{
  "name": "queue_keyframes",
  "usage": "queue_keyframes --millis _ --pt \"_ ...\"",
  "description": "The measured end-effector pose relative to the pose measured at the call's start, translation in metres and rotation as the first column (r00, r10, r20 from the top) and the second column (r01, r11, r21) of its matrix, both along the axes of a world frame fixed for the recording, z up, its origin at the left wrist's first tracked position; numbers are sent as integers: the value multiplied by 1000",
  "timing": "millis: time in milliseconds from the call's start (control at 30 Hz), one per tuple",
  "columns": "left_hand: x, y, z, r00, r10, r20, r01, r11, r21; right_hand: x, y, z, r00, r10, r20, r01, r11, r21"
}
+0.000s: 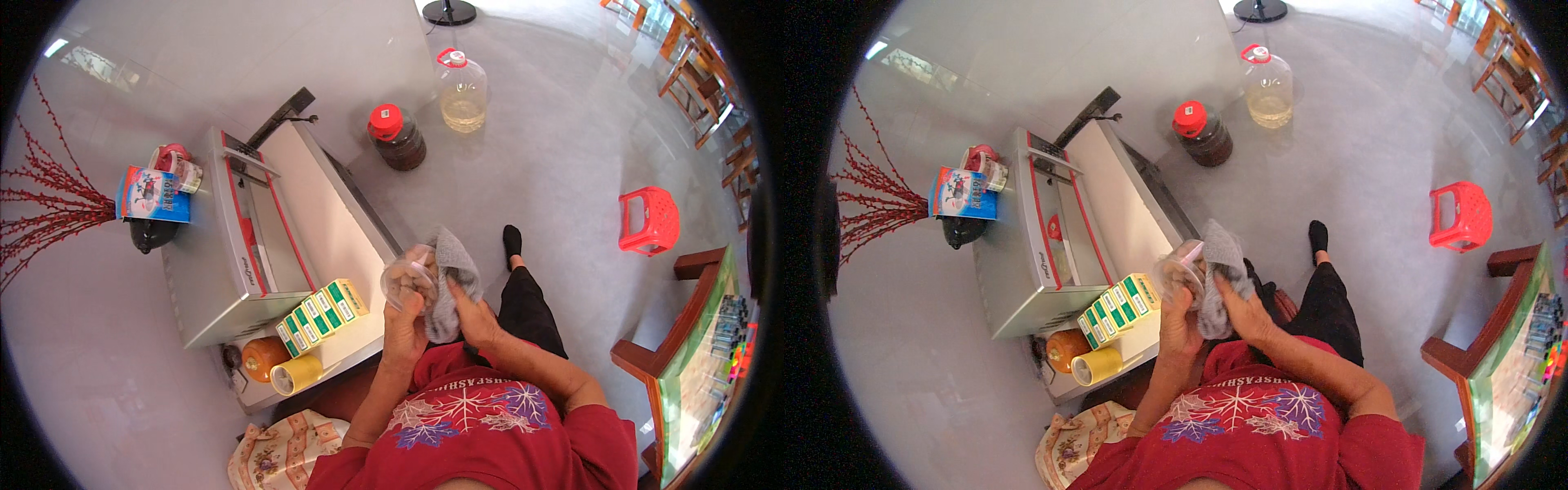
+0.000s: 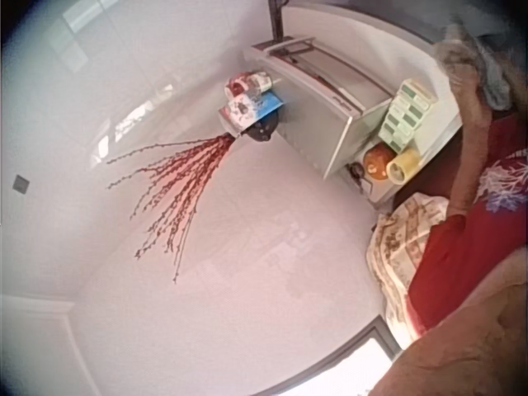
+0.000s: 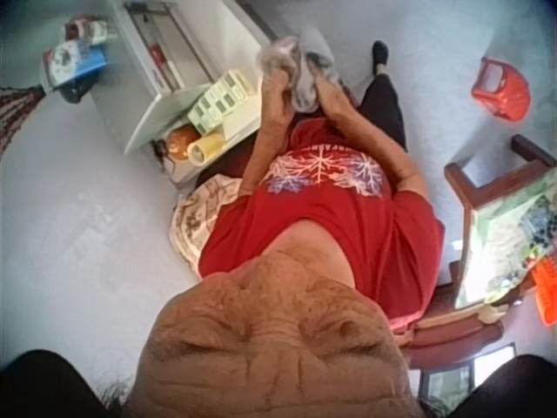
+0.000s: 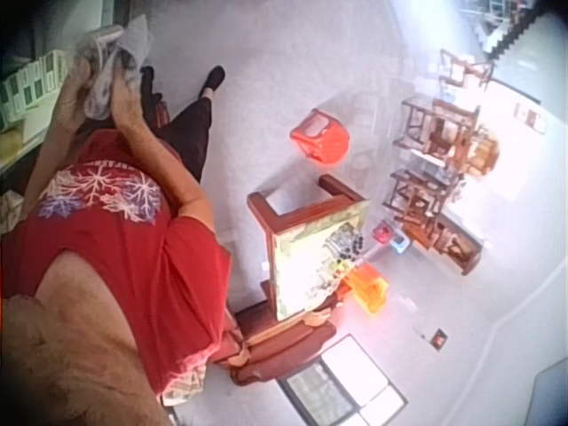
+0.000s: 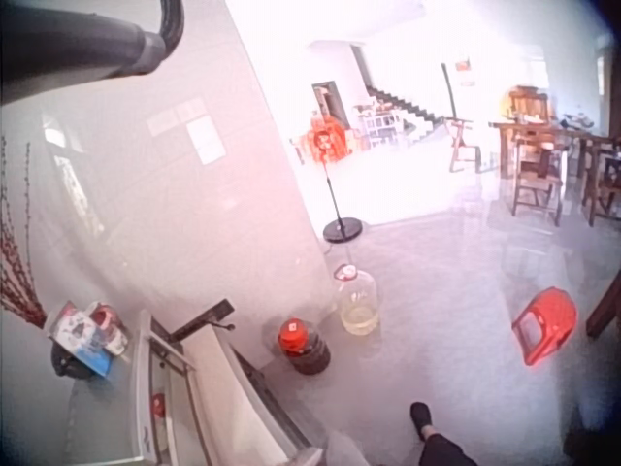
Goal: The person wipes several small rectangular boxes and a yellow cylindrical container with a gray cloth. They handle the items one by one, wiping the exterior surfaces and placing them back on a white shelf. The person also wipes a small clear plastic container.
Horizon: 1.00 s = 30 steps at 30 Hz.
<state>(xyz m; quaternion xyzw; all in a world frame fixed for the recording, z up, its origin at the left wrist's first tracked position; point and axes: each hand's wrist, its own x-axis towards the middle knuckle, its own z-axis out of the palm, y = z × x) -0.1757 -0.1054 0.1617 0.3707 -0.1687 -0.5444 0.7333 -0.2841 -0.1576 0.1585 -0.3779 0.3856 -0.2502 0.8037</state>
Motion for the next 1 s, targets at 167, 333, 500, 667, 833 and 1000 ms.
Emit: queue_keyframes --millis 167,333,500,667,833,1000 --pt "0 5 3 998 -64 21 64 998 0 -4 -35 11 980 -26 196 26 1000 4" --pt "-4 12 1 972 -161 168 143 983 115 3 -67 17 982 121 143 -123 992 2" --pt "-4 13 -10 971 -100 217 71 988 137 4 -65 3 979 194 62 -182 970 -159" --pt "11 8 -15 995 80 65 -93 966 241 -1 -26 -36 968 -66 243 56 997 50" --pt "14 7 -11 991 82 -108 -58 978 202 -10 1 -41 975 -115 193 72 974 217" --pt "15 12 -10 954 -238 183 195 955 224 -16 -27 -24 974 -95 207 38 964 264"
